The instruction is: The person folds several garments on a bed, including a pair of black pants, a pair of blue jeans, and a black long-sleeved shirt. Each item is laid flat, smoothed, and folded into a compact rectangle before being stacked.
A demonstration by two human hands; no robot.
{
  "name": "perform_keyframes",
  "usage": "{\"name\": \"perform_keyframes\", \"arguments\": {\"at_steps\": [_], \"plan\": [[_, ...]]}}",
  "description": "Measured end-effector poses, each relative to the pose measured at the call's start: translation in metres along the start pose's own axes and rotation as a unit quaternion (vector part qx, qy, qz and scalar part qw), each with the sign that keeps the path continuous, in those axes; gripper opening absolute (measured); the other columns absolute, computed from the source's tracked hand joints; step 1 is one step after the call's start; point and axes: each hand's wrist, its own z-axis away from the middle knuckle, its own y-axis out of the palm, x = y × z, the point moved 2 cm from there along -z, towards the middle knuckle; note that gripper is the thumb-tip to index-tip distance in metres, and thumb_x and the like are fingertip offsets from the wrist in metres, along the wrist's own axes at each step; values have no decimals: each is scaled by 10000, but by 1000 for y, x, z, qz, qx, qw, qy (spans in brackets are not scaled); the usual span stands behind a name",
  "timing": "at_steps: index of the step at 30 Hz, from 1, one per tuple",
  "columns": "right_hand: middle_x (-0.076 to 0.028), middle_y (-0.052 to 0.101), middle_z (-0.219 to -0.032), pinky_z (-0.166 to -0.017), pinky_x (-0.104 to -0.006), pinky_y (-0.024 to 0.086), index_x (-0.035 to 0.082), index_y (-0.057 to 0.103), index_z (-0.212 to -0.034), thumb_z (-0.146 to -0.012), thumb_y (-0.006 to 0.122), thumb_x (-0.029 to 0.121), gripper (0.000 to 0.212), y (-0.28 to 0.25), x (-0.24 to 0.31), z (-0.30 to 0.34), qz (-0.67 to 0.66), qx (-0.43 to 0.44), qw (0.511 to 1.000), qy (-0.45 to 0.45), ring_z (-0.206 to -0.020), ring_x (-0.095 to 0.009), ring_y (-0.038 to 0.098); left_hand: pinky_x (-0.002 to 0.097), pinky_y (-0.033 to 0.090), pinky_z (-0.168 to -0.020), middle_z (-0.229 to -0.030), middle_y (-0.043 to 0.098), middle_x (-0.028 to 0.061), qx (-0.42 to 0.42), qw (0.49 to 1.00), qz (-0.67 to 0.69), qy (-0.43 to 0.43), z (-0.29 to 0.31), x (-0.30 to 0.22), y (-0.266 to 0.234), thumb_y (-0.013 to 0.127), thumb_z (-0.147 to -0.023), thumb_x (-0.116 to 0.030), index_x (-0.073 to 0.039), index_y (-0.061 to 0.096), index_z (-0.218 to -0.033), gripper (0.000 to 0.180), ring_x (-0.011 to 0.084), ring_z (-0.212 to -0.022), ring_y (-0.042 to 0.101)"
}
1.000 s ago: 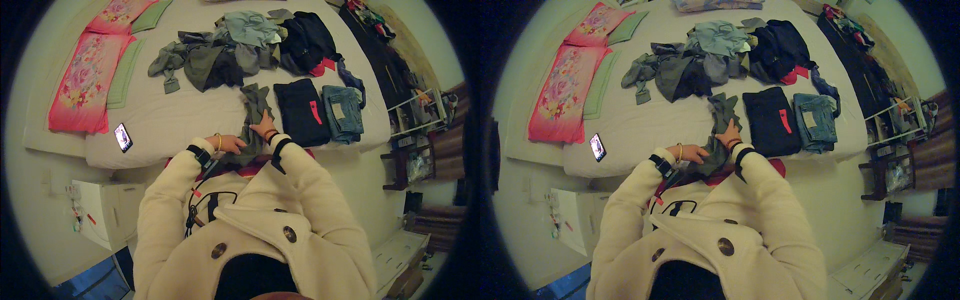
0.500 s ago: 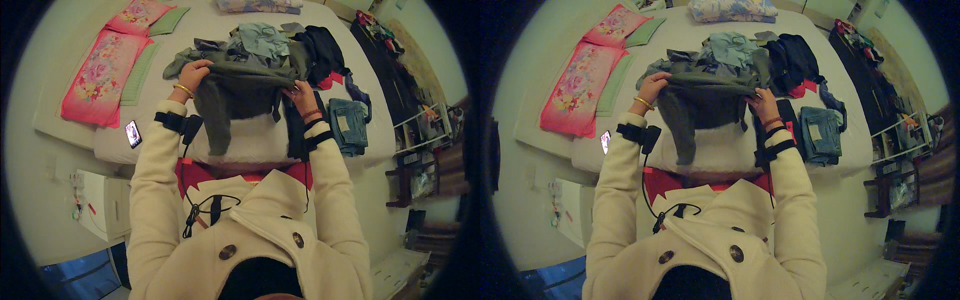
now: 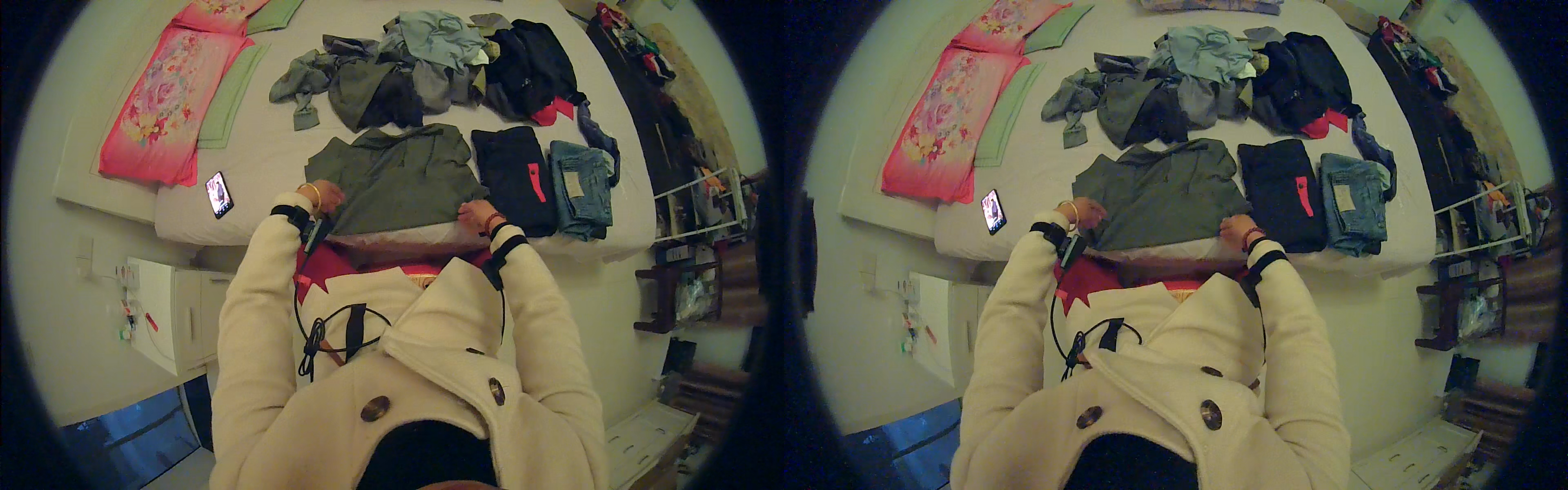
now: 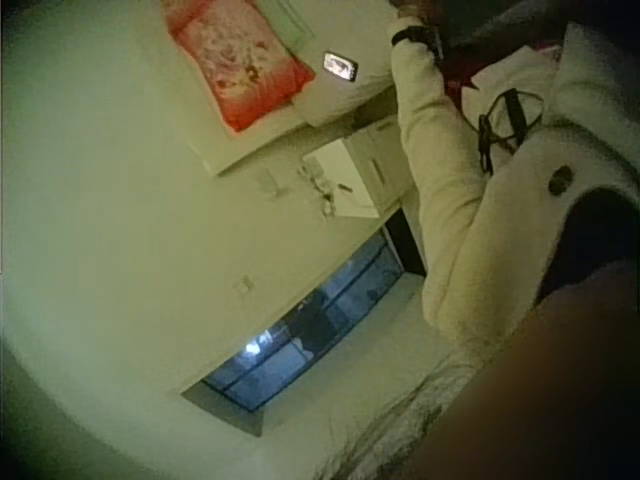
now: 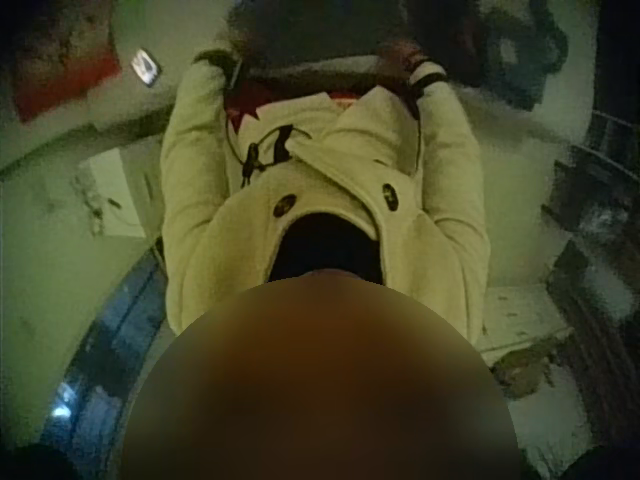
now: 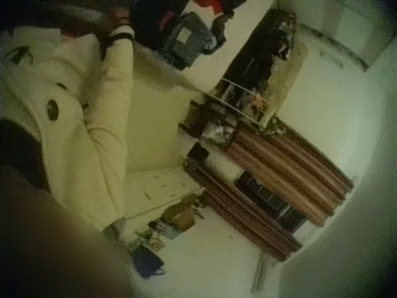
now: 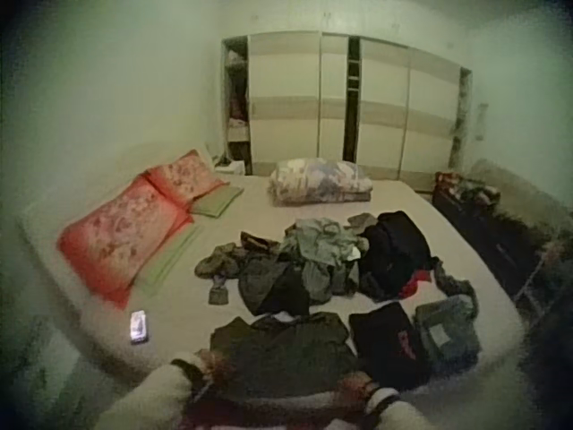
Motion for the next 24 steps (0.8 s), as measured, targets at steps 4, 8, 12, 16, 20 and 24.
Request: {"name": "perform_keyframes", "arguments": {"at_steps": [4, 8, 12, 16, 20, 24], "plan": [[-99, 582, -856, -510, -366, 467, 70, 486, -1053, -725, 576, 211, 368, -17, 21, 8, -71, -225, 971, 40, -731, -209, 576, 355, 413, -815, -1076, 522, 151, -169, 982, 80, -13, -18, -8, 4, 640, -666, -234, -98, 476, -1139, 519, 253, -970, 507], [-154, 538, -1006, -623, -378, 485, 46, 380, -1170, -685, 625, 264, 586, 2, 28, 8, -21, -249, 966, 60, -818, -254, 572, 392, 358, -896, -1258, 319, 221, -187, 980, 62, 16, -30, -53, 33, 699, -611, -280, -181, 239, -1288, 825, 353, -1092, 406], [-171, 513, -1038, -668, -395, 476, 41, 291, -1256, -664, 644, 244, 719, 32, 30, -19, 209, -250, 945, 15, -847, -258, 552, 386, 362, -901, -1302, 228, 233, -164, 985, 19, 45, -43, -108, 45, 712, -582, -233, -219, 114, -1320, 950, 377, -1106, 389], [-92, 567, -808, -556, -350, 466, 62, 513, -1034, -720, 549, 110, 320, 55, 51, -35, 10, 25, 1000, 4, -698, -189, 562, 389, 396, -854, -1240, 321, 237, -146, 985, 48, 72, -61, -132, 43, 695, -568, -163, -240, 102, -1320, 961, 395, -1032, 440], [-18, 570, -819, -631, -278, 460, 111, 514, -1073, -748, 539, 123, 327, 50, 91, -17, -43, 162, 984, -58, -755, -125, 543, 372, 421, -778, -1017, 529, 182, -189, 968, 135, 90, -87, -126, 30, 640, -588, -106, -192, 395, -1176, 643, 351, -917, 514], [-9, 571, -863, -695, -286, 448, 125, 501, -1111, -771, 530, 203, 351, -34, 118, -15, -131, 96, 985, -55, -814, -120, 542, 354, 420, -754, -933, 577, 125, -335, 910, 228, 87, -101, -99, -42, 575, -616, -45, -145, 555, -954, 353, 313, -864, 543]]}}
